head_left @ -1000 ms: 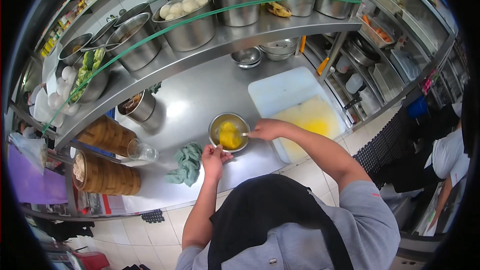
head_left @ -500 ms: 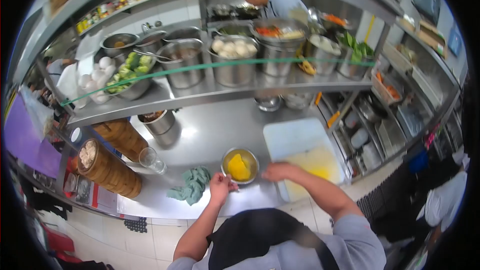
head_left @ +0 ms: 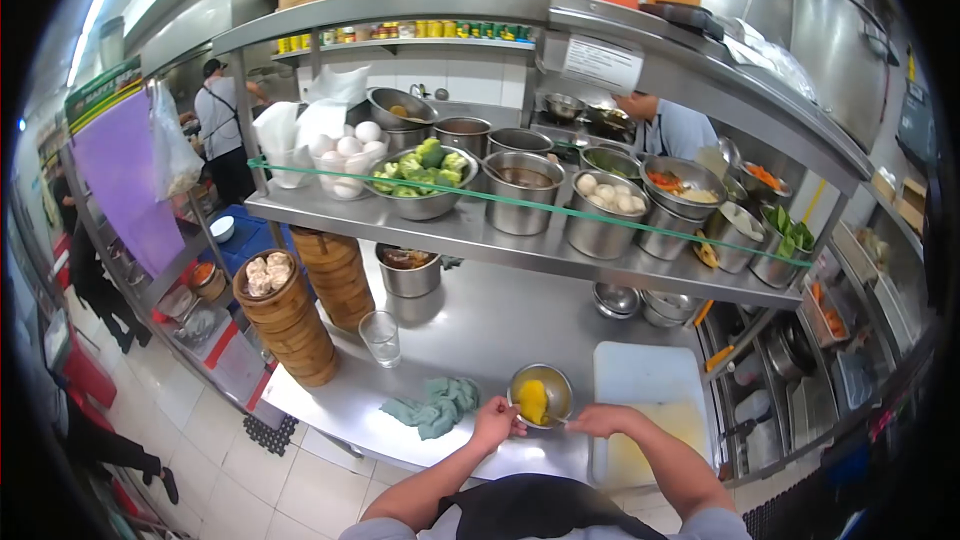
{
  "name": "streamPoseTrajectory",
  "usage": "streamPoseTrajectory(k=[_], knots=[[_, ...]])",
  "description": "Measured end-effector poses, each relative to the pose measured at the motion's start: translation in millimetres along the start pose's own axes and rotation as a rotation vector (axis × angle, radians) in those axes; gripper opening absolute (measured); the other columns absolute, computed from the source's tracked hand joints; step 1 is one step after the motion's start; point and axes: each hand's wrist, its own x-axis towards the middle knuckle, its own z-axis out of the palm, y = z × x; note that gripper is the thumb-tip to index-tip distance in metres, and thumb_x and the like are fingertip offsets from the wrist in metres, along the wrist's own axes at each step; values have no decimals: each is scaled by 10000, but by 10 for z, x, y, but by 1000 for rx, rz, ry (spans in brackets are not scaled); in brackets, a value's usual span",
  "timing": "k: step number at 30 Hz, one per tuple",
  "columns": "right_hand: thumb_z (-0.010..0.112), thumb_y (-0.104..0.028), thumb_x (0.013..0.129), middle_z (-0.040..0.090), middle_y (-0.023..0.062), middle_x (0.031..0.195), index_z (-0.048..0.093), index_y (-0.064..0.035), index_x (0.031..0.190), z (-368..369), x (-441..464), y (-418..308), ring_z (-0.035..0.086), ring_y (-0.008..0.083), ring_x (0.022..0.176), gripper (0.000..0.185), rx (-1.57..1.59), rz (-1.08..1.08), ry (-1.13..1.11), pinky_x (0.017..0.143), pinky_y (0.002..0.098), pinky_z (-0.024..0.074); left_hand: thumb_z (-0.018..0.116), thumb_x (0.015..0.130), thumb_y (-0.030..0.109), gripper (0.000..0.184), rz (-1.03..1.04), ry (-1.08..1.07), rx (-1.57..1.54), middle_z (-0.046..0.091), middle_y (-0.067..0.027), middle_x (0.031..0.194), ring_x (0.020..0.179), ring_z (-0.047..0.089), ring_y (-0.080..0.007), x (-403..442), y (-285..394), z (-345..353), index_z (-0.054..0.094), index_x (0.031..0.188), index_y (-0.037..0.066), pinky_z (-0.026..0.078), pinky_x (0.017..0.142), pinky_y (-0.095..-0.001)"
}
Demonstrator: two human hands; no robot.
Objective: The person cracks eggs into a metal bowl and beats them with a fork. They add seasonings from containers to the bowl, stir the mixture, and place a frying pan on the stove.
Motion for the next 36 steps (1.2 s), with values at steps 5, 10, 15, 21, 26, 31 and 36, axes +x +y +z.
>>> streamPoseTrajectory(k=[5, 10, 15, 21, 26, 31, 36], knots=[[402, -608, 992, 708, 138, 822, 716, -26, 910, -46, -23, -93, 689, 284, 770, 667, -129, 102, 112, 759, 452, 530, 605, 996, 94, 199, -18, -2, 70, 603, -110, 756, 661, 697, -223, 25, -20, -24, 452, 881, 44, 624, 571, -369], [402, -632, 985, 694, 148, 819, 714, -20, 923, -25, -77, -110, 676, 269, 716, 689, -160, 130, 268, 768, 440, 526, 614, 992, 103, 194, -37, -3, 62, 606, -102, 768, 651, 696, -222, 75, -87, -78, 452, 897, 57, 613, 530, -357], [439, -631, 971, 702, 192, 887, 732, -5, 1001, -72, 4, -79, 691, 282, 746, 692, -83, 121, 126, 794, 437, 530, 617, 989, 109, 186, -56, 4, 71, 608, -103, 774, 657, 699, -222, 54, -68, -86, 460, 908, 51, 619, 546, -363], [418, -604, 998, 676, 173, 770, 712, 2, 922, -108, -21, -122, 669, 297, 748, 678, -51, 96, 240, 814, 452, 521, 616, 991, 110, 174, -82, 20, 112, 607, -106, 785, 685, 692, -237, 41, -29, -89, 473, 912, 49, 623, 590, -378], [429, -592, 993, 672, 178, 771, 712, 1, 904, -102, 156, -39, 658, 284, 700, 663, -44, 65, 23, 742, 449, 528, 626, 984, 114, 188, -82, 33, 118, 613, -106, 762, 659, 691, -209, 13, 52, -71, 482, 892, 37, 604, 544, -344], [448, -598, 978, 674, 179, 762, 707, 15, 897, -119, 68, -144, 645, 281, 635, 670, -21, 51, -93, 668, 437, 530, 621, 986, 113, 181, -56, -4, 145, 621, -111, 767, 654, 687, -210, 77, 13, -103, 488, 891, 35, 603, 544, -345], [463, -593, 975, 682, 155, 764, 704, 36, 895, -66, 33, -134, 634, 277, 611, 679, 26, 47, -52, 644, 428, 524, 624, 986, 118, 193, -55, 24, 166, 616, -107, 749, 644, 680, -205, 19, 21, -44, 482, 882, 37, 593, 535, -336]])
